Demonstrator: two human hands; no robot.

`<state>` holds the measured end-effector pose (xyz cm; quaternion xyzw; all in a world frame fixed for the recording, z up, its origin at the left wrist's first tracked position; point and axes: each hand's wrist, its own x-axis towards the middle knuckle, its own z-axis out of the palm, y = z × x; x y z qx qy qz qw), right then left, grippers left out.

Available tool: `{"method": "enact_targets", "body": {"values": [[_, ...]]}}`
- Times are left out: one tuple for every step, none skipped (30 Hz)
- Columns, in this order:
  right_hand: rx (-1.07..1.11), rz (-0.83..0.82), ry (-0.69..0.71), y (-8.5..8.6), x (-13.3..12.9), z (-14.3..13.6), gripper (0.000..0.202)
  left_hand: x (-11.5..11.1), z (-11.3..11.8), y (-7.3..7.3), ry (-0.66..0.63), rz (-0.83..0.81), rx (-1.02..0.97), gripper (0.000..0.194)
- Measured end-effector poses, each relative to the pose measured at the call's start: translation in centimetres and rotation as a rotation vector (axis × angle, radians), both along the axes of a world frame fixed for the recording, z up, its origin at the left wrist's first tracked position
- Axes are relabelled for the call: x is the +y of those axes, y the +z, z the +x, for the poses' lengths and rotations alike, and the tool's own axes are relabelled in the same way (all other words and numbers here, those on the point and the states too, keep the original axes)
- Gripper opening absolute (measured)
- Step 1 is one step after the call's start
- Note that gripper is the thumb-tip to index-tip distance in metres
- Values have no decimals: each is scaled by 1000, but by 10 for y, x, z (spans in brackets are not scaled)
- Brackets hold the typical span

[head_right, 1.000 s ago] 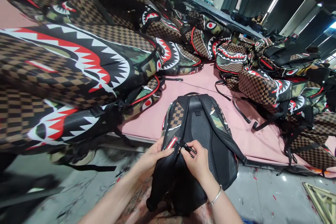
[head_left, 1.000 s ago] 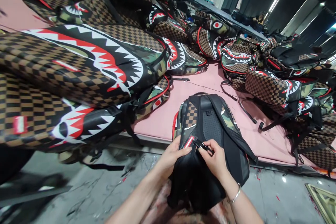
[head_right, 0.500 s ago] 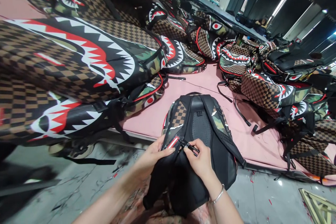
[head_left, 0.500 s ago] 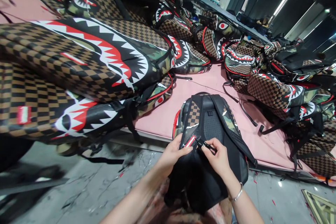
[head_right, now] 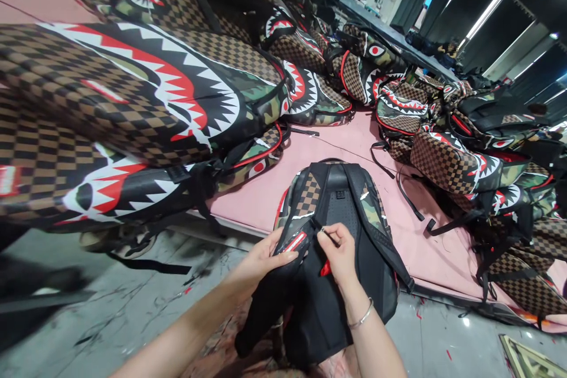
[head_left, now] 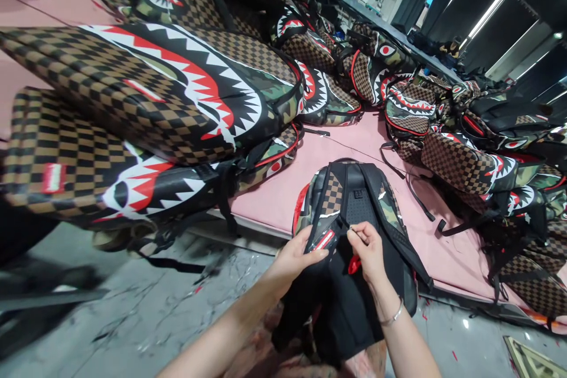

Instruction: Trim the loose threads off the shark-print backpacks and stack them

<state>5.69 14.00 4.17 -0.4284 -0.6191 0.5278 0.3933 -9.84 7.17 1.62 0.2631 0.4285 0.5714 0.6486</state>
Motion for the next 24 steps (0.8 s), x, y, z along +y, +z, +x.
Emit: {"method": "enact_targets", "body": {"values": [[2, -19, 31, 0, 6, 2, 20, -1, -2, 1, -23, 0, 2, 58], [-22, -29, 88, 1, 13, 5, 21, -2, -5, 2, -50, 3, 6, 60], [-63, -30, 162, 2, 19, 8, 21, -3, -8, 3, -76, 10, 10, 62], [-110, -21, 236, 3, 26, 11, 22, -4, -11, 4, -98, 20, 14, 64], [-153, -6, 294, 4, 32, 14, 22, -5, -15, 5, -114, 30, 20, 65], [-189, 11, 336, 6, 37, 16, 21, -7, -18, 6, -121, 40, 28, 65], [-217, 26, 368, 8, 42, 18, 21, -7, -21, 6, -123, 48, 40, 64], [-241, 40, 398, 10, 47, 18, 20, -8, -24, 7, -122, 56, 54, 63], [-265, 53, 430, 12, 51, 17, 20, -8, -26, 8, -121, 62, 71, 63], [-289, 67, 465, 14, 55, 16, 20, -8, -27, 9, -119, 64, 89, 64], [-315, 83, 501, 16, 59, 13, 20, -8, -29, 9, -119, 64, 104, 64], [-341, 103, 535, 19, 62, 11, 20, -8, -30, 10, -121, 62, 116, 65], [-364, 123, 567, 22, 65, 7, 21, -8, -31, 10, -123, 61, 124, 66], [-382, 139, 600, 25, 68, 4, 21, -8, -31, 11, -126, 62, 128, 67], [-396, 147, 633, 28, 70, 1, 21, -8, -32, 11, -131, 65, 130, 67], [-404, 147, 663, 32, 72, -3, 21, -8, -33, 11, -137, 72, 130, 67], [-408, 141, 691, 36, 74, -6, 21, -8, -34, 10, -143, 81, 129, 67], [-410, 132, 712, 40, 75, -8, 21, -8, -35, 10, -149, 90, 127, 68], [-412, 122, 727, 43, 77, -11, 21, -8, -37, 9, -157, 95, 127, 67], [-414, 115, 737, 46, 78, -13, 21, -8, -38, 8, -167, 99, 126, 67], [-417, 111, 744, 48, 79, -15, 21, -8, -39, 8, -176, 101, 126, 65], [-420, 108, 751, 50, 80, -16, 21, -7, -39, 7, -183, 101, 128, 64], [-423, 107, 762, 51, 81, -18, 22, -7, -40, 6, -186, 104, 133, 63], [-427, 110, 781, 51, 83, -19, 22, -6, -40, 5, -185, 109, 139, 64]]}}
